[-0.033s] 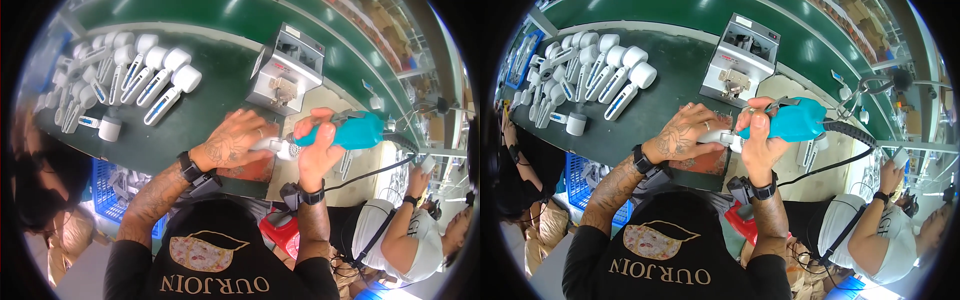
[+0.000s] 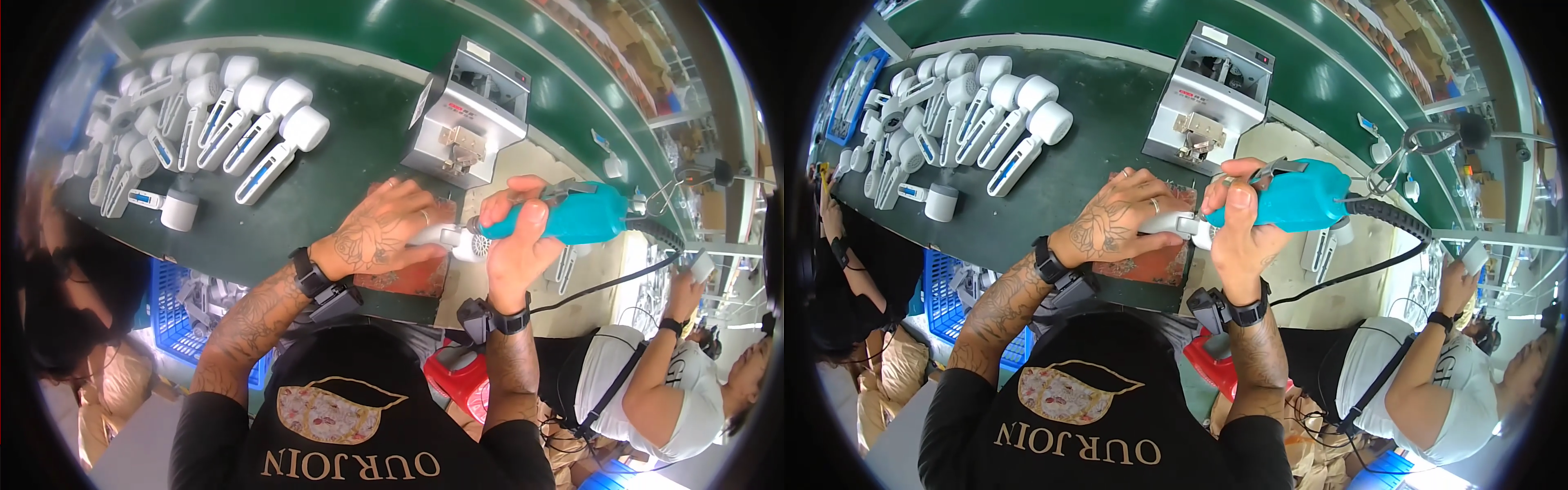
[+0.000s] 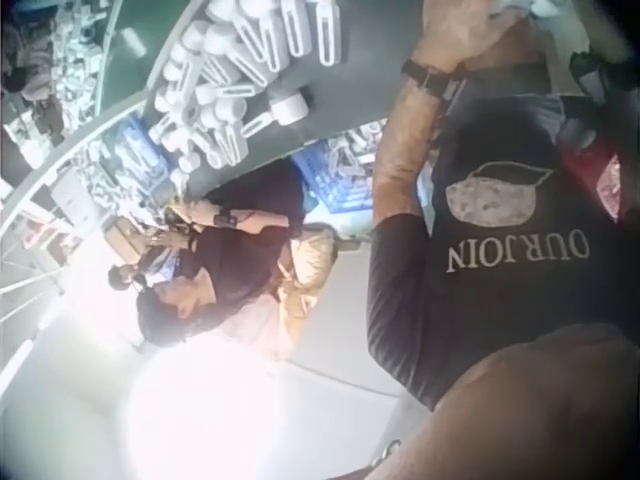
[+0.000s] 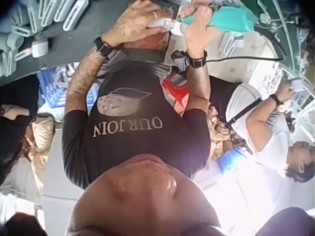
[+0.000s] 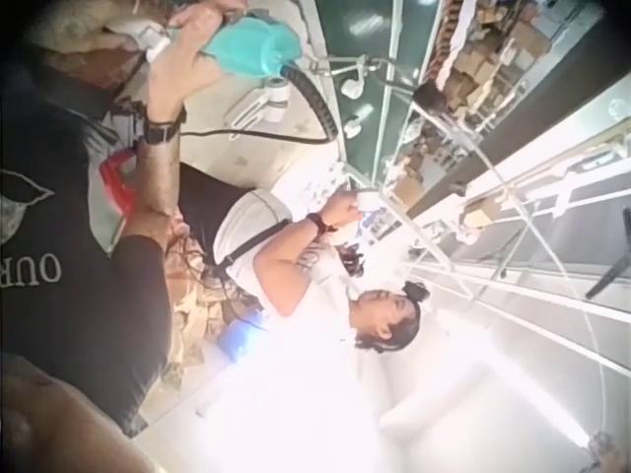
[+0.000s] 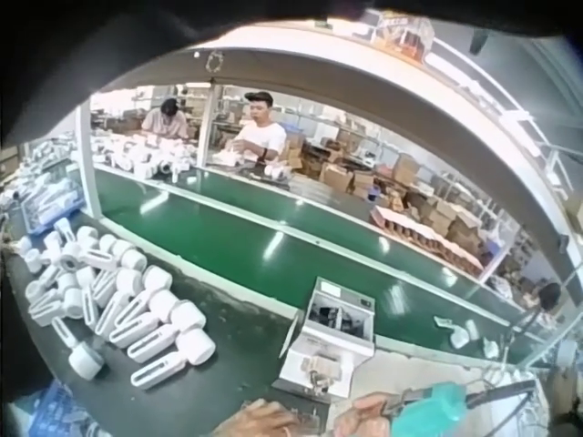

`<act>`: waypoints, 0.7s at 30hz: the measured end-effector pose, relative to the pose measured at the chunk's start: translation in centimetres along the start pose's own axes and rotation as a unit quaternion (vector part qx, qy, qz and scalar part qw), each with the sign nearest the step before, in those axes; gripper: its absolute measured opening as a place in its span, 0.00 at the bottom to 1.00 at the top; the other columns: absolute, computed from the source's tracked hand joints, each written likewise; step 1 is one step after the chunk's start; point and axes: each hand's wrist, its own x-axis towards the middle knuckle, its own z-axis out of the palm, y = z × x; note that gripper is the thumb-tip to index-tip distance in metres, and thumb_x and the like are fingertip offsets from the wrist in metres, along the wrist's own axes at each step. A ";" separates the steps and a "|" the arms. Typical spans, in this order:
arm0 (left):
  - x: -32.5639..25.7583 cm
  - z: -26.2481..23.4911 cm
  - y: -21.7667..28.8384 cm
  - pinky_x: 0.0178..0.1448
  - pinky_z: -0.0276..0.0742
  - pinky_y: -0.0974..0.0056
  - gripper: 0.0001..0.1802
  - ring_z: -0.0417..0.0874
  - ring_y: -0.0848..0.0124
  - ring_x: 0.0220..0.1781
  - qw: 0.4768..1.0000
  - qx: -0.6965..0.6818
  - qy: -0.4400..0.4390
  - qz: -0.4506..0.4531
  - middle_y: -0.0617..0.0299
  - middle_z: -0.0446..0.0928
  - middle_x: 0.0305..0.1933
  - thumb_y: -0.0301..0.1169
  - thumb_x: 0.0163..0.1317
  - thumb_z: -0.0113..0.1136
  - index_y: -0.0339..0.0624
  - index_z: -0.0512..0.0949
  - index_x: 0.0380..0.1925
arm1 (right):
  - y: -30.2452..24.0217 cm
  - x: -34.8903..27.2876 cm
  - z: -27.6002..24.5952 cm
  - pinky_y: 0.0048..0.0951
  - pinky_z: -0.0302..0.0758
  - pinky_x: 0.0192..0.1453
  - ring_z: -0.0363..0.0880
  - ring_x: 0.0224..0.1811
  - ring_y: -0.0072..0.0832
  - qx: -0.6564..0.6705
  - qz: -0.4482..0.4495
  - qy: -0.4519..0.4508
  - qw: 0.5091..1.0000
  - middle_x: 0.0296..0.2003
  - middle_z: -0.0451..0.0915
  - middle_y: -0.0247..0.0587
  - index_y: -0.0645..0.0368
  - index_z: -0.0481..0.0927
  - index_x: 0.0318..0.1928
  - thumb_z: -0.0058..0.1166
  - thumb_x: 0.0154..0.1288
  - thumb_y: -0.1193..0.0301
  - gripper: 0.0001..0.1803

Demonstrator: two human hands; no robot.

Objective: The person picks up a handheld fan, places it on a block, and uses a power tool to drive a screw into the casing. They then use a thin metal tool to pry at the seam of the fan's handle before setting it aside and repeating the process with another fan.

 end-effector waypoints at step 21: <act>0.1 0.5 0.2 0.59 0.69 0.51 0.23 0.76 0.61 0.53 0.999 0.034 0.038 0.002 0.61 0.79 0.50 0.46 0.57 0.70 0.48 0.81 0.49 | 2.6 -0.1 0.1 0.32 0.73 0.33 0.73 0.26 0.28 0.021 0.009 -0.022 0.999 0.24 0.73 0.39 0.64 0.71 0.40 0.53 0.76 0.55 0.21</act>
